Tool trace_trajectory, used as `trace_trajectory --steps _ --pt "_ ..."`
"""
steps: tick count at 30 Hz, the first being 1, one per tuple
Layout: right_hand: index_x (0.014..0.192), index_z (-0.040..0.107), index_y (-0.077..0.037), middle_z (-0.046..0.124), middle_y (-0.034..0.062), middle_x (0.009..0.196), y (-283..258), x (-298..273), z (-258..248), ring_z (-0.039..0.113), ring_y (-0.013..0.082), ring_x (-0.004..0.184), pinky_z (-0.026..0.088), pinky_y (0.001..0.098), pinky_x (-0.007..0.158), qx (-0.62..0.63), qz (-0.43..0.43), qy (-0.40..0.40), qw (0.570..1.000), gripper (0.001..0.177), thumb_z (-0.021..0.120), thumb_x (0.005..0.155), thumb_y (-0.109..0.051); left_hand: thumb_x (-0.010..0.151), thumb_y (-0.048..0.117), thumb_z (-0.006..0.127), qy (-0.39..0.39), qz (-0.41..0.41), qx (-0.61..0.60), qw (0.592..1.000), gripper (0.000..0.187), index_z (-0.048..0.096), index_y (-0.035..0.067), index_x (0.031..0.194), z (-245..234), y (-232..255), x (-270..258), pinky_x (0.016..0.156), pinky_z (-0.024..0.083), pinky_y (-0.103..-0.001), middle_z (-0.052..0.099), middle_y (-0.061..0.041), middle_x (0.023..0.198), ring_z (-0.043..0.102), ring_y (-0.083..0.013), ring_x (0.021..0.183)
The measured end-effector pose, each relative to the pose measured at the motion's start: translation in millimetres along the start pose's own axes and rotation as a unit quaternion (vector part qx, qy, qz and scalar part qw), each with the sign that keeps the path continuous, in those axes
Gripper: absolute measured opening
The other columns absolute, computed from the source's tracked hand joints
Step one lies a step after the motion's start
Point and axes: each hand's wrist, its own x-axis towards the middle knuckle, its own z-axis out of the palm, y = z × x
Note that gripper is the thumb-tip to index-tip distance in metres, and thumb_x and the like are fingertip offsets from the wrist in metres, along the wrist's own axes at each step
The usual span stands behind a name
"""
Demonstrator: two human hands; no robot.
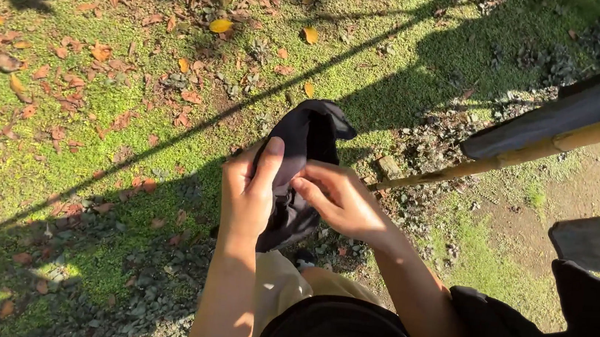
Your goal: The person is hanging freshly washed clothes onto hangers and a drying line in a backyard.
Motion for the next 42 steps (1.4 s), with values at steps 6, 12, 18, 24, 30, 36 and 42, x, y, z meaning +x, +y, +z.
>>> trace_trajectory --steps 6,12,18,24,30,36,42 --pt "0.106 0.068 -0.001 0.070 0.0060 0.092 105.3 44.6 -24.8 0.065 0.0154 0.087 0.055 0.0339 0.079 -0.214 -0.004 0.034 0.976 0.017 0.064 0.102 -0.017 0.108 0.031 0.059 -0.108 0.005 -0.064 0.992 0.040 0.074 -0.004 0.098 23.1 9.2 48.6 0.062 0.044 -0.026 0.067 0.000 0.078 0.054 -0.0061 0.071" --pt "0.113 0.066 0.000 0.068 0.0124 0.109 153.9 93.7 -25.3 0.061 0.0241 0.104 0.052 0.0420 0.090 0.103 -0.172 0.106 0.974 0.028 0.071 0.094 -0.020 0.107 0.026 0.059 -0.229 0.118 -0.024 0.966 0.033 0.074 -0.003 0.112 46.7 40.1 74.5 0.075 0.055 -0.028 0.077 -0.009 0.091 0.069 -0.0113 0.081" --pt "0.111 0.066 -0.005 0.067 0.0083 0.108 131.9 139.8 -39.1 0.064 0.0214 0.103 0.055 0.0367 0.094 0.465 -0.208 0.237 0.827 0.034 0.063 0.096 -0.036 0.102 0.024 0.067 -0.337 0.098 0.031 0.936 0.027 0.076 -0.001 0.109 48.2 17.4 95.7 0.078 0.058 -0.030 0.080 -0.012 0.093 0.076 -0.0192 0.082" --pt "0.120 0.062 -0.004 0.066 0.0087 0.116 142.9 178.4 -89.6 0.064 0.0206 0.108 0.054 0.0329 0.098 0.462 -0.205 0.305 0.807 0.031 0.058 0.098 -0.026 0.074 0.019 0.085 -0.468 0.225 -0.021 0.854 0.057 0.067 0.004 0.125 39.5 18.1 127.9 0.089 0.057 -0.035 0.072 -0.019 0.117 0.071 -0.0266 0.104" --pt "0.129 0.058 -0.004 0.065 0.0092 0.124 155.8 211.8 -151.4 0.065 0.0197 0.112 0.052 0.0292 0.101 0.463 -0.196 0.357 0.788 0.032 0.052 0.101 -0.017 0.083 -0.009 0.072 -0.301 0.094 0.115 0.942 0.055 0.071 0.015 0.132 68.1 -29.1 172.3 0.090 0.061 -0.033 0.076 -0.010 0.114 0.078 -0.0212 0.101" --pt "0.137 0.054 -0.003 0.064 0.0095 0.130 115.0 214.1 -180.6 0.065 0.0190 0.116 0.051 0.0261 0.104 0.464 -0.182 0.377 0.780 0.035 0.048 0.103 -0.009 0.086 -0.013 0.068 -0.188 0.184 0.032 0.964 0.065 0.051 0.003 0.147 131.6 -54.8 220.9 0.105 0.052 -0.036 0.065 -0.018 0.133 0.066 -0.0292 0.123" --pt "0.132 0.059 -0.005 0.065 0.0104 0.133 143.1 182.6 -276.2 0.064 0.0229 0.127 0.050 0.0315 0.112 -0.308 -0.228 0.161 0.910 0.037 0.059 0.096 -0.006 0.098 -0.003 0.064 -0.194 0.086 0.008 0.977 0.029 0.059 0.001 0.126 181.0 -66.1 262.0 0.096 0.057 -0.033 0.073 -0.015 0.117 0.074 -0.0236 0.108"
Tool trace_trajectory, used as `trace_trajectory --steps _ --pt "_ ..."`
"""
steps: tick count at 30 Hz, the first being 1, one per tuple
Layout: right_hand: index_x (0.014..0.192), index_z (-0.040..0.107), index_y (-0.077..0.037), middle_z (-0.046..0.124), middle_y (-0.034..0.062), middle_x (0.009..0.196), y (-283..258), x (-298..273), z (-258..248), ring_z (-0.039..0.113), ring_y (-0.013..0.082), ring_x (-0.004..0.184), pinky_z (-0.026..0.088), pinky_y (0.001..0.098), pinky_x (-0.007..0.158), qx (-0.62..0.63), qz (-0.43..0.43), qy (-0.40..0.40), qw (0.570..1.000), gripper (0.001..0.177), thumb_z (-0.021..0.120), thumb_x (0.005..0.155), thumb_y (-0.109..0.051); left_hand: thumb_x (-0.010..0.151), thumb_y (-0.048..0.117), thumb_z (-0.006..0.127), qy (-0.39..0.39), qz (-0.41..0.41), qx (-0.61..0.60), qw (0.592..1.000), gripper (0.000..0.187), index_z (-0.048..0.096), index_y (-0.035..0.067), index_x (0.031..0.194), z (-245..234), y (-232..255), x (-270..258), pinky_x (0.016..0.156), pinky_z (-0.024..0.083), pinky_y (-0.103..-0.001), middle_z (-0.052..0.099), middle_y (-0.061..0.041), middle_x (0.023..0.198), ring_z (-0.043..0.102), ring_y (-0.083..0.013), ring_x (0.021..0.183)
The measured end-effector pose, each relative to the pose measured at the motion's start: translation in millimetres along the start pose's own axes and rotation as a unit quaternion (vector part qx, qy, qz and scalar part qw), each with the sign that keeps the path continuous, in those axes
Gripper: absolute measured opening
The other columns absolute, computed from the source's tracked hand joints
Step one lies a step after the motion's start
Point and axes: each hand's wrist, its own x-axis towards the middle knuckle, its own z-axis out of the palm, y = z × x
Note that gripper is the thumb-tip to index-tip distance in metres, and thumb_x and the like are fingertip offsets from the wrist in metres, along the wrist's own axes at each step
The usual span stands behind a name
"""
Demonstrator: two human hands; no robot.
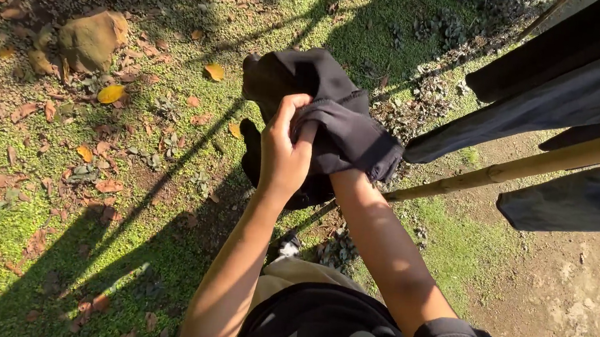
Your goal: The person is hanging freshly washed clothes onto hangers and a drying line in a backyard.
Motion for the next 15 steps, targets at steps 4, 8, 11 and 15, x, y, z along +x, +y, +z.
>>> trace_trajectory --steps 4,8,11,15 --pt "0.125 0.063 -0.006 0.068 0.0087 0.126 39.5 -4.9 -24.9 0.068 0.0232 0.121 0.052 0.0322 0.109 -0.097 -0.049 -0.070 0.992 0.032 0.062 0.094 -0.007 0.092 -0.005 0.062 -0.043 0.095 -0.011 0.995 0.022 0.064 0.001 0.113 17.2 28.7 26.6 0.089 0.061 -0.031 0.076 -0.011 0.104 0.076 -0.0204 0.097" --pt "0.127 0.063 -0.005 0.068 0.0085 0.125 43.4 -8.2 -29.3 0.067 0.0226 0.118 0.052 0.0317 0.106 -0.041 0.015 -0.019 0.999 0.031 0.061 0.095 -0.007 0.086 -0.001 0.070 -0.119 0.157 -0.016 0.980 0.016 0.065 0.001 0.101 41.8 40.7 26.9 0.079 0.059 -0.031 0.073 -0.009 0.091 0.075 -0.0195 0.084" --pt "0.127 0.063 -0.004 0.068 0.0084 0.125 38.3 16.3 -35.2 0.067 0.0221 0.116 0.052 0.0313 0.105 0.000 0.038 0.015 0.999 0.031 0.061 0.096 -0.006 0.085 0.003 0.074 -0.185 0.137 -0.038 0.972 0.017 0.065 0.002 0.101 54.3 39.3 21.7 0.074 0.058 -0.031 0.071 -0.009 0.089 0.074 -0.0192 0.079" --pt "0.128 0.062 -0.002 0.068 0.0083 0.124 16.9 40.0 -42.0 0.066 0.0215 0.113 0.052 0.0308 0.102 0.057 0.081 0.061 0.993 0.031 0.060 0.098 -0.006 0.085 0.005 0.075 -0.290 0.167 -0.074 0.939 0.021 0.066 0.004 0.104 59.5 64.0 17.1 0.078 0.060 -0.031 0.071 -0.008 0.092 0.074 -0.0203 0.083"
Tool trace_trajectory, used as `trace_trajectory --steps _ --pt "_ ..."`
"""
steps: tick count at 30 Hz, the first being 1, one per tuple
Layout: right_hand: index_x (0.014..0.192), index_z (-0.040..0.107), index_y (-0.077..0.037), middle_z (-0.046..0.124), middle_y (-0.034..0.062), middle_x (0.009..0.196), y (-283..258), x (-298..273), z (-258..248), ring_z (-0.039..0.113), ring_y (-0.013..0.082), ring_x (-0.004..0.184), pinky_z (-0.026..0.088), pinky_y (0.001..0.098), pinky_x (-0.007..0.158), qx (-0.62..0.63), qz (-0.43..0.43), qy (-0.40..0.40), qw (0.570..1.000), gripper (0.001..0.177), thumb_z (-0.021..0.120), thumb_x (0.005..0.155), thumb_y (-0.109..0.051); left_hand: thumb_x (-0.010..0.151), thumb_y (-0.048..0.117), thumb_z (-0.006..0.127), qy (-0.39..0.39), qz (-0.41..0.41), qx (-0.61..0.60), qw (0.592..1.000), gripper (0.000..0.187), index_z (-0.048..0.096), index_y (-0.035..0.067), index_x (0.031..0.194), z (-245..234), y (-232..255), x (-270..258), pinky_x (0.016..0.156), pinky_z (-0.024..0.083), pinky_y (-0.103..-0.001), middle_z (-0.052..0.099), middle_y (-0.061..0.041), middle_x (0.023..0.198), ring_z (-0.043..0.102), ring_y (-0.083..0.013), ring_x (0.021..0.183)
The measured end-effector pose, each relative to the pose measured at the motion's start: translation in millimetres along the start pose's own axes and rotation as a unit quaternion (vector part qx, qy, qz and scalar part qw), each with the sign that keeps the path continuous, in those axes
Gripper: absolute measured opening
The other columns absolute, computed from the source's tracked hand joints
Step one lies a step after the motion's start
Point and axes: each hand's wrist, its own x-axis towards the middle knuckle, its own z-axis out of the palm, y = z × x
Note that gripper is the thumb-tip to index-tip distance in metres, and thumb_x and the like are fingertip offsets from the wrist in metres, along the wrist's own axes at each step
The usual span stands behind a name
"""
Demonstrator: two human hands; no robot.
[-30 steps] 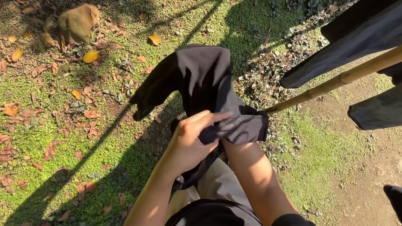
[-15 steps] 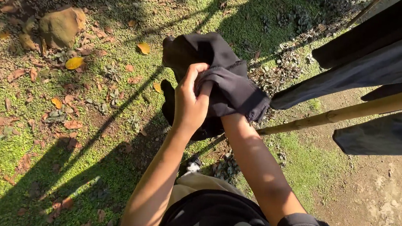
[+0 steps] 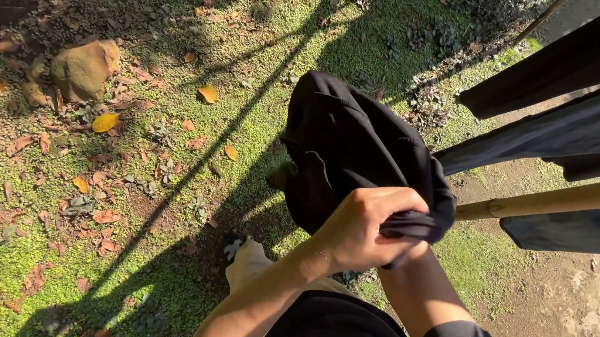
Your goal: The person is hanging freshly washed clothes onto hangers and a drying line in a backyard.
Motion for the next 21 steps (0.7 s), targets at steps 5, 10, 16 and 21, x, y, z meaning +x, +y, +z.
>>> trace_trajectory --steps 5,10,16,21 --pt "0.130 0.062 0.000 0.068 0.0081 0.123 -31.0 42.2 3.6 0.066 0.0208 0.110 0.053 0.0302 0.099 0.074 0.047 0.078 0.993 0.031 0.059 0.100 -0.006 0.079 0.006 0.080 -0.103 0.062 -0.045 0.992 0.030 0.067 0.005 0.105 -21.1 -8.9 18.8 0.086 0.060 -0.030 0.071 -0.007 0.099 0.073 -0.0219 0.091" --pt "0.131 0.062 0.001 0.068 0.0079 0.122 -55.5 67.8 10.1 0.065 0.0200 0.107 0.053 0.0296 0.096 0.147 0.104 0.160 0.971 0.031 0.059 0.101 -0.005 0.082 -0.003 0.076 0.097 -0.016 0.088 0.991 0.033 0.070 0.007 0.114 -74.4 -67.5 50.6 0.096 0.056 -0.034 0.064 -0.014 0.118 0.067 -0.0270 0.109" --pt "0.133 0.061 0.003 0.068 0.0076 0.121 -14.4 61.9 37.0 0.064 0.0191 0.103 0.053 0.0289 0.092 0.238 0.166 0.254 0.923 0.031 0.058 0.103 -0.005 0.095 0.000 0.064 0.207 -0.106 0.092 0.968 0.042 0.054 0.007 0.136 -132.3 -162.3 70.8 0.097 0.053 -0.035 0.064 -0.015 0.124 0.066 -0.0266 0.112" --pt "0.129 0.063 0.003 0.069 0.0070 0.115 -8.8 69.9 42.9 0.066 0.0154 0.096 0.054 0.0292 0.083 0.047 0.224 0.259 0.938 0.036 0.066 0.096 -0.010 0.101 0.004 0.059 0.137 -0.168 0.070 0.974 0.021 0.062 0.003 0.122 -158.8 -162.0 90.9 0.086 0.056 -0.030 0.074 -0.008 0.102 0.070 -0.0146 0.095"
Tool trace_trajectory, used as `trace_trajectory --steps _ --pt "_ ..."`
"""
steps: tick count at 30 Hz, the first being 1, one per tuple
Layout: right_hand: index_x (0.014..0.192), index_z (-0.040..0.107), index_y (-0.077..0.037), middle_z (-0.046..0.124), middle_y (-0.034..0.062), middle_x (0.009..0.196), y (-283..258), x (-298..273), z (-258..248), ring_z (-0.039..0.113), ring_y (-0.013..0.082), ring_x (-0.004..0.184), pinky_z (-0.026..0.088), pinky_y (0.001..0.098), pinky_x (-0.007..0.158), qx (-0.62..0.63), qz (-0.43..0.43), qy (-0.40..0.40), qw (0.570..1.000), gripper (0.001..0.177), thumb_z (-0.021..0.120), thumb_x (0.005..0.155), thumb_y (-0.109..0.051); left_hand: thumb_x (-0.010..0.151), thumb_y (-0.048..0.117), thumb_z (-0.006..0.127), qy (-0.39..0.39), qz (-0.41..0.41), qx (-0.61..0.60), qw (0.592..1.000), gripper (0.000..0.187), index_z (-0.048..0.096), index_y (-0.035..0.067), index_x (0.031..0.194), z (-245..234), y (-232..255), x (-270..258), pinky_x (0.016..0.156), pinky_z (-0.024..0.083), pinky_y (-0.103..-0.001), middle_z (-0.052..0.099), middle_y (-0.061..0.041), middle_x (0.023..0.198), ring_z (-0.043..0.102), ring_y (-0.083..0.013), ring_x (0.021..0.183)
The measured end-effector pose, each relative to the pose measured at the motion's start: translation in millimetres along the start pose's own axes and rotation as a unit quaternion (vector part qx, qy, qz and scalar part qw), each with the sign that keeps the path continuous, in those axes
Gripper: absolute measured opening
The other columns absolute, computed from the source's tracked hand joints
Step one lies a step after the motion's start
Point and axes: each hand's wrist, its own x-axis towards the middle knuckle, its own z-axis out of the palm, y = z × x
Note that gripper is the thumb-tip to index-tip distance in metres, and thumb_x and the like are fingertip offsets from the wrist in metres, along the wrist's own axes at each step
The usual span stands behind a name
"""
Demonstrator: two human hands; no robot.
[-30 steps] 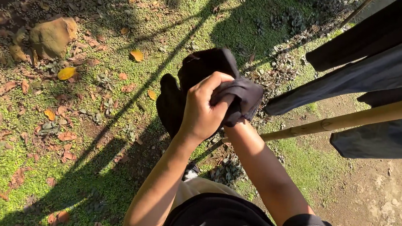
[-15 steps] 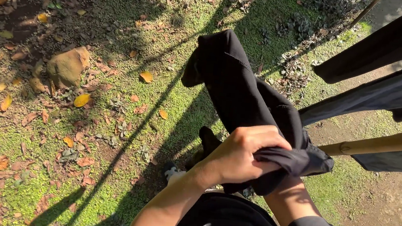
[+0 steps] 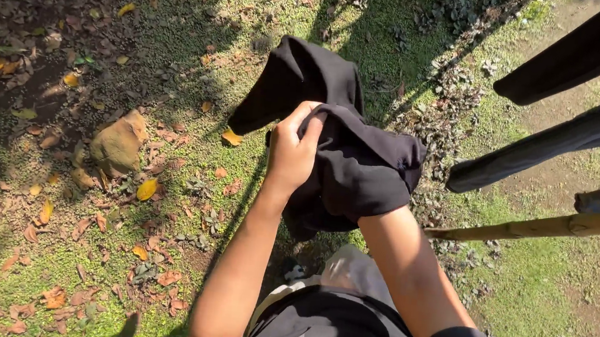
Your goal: The person is hanging freshly washed clothes onto hangers and a drying line in a backyard.
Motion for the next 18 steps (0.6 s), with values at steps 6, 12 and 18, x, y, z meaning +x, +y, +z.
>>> trace_trajectory --steps 6,12,18 --pt "0.135 0.057 0.001 0.062 0.0099 0.127 58.2 -12.5 -3.2 0.064 0.0192 0.114 0.054 0.0324 0.099 0.291 -0.028 -0.030 0.956 0.043 0.067 0.094 -0.007 0.096 0.005 0.065 -0.130 0.039 -0.027 0.990 0.013 0.069 0.000 0.107 7.0 14.6 9.7 0.075 0.056 -0.027 0.073 -0.005 0.086 0.066 -0.0059 0.082" --pt "0.139 0.054 0.000 0.061 0.0096 0.132 62.7 16.8 1.4 0.063 0.0192 0.118 0.053 0.0324 0.103 0.272 -0.001 -0.071 0.960 0.043 0.062 0.097 -0.008 0.093 0.007 0.067 -0.188 0.023 -0.038 0.981 0.018 0.070 0.001 0.109 27.6 13.3 26.7 0.079 0.057 -0.029 0.076 -0.008 0.092 0.072 -0.0117 0.086" --pt "0.143 0.052 0.000 0.060 0.0093 0.137 53.3 85.7 -14.2 0.062 0.0192 0.122 0.052 0.0324 0.106 0.245 -0.009 -0.111 0.963 0.043 0.057 0.100 -0.009 0.091 0.010 0.071 -0.257 0.126 -0.023 0.958 0.020 0.070 0.001 0.109 42.2 38.9 63.8 0.083 0.059 -0.032 0.076 -0.013 0.099 0.076 -0.0211 0.090"
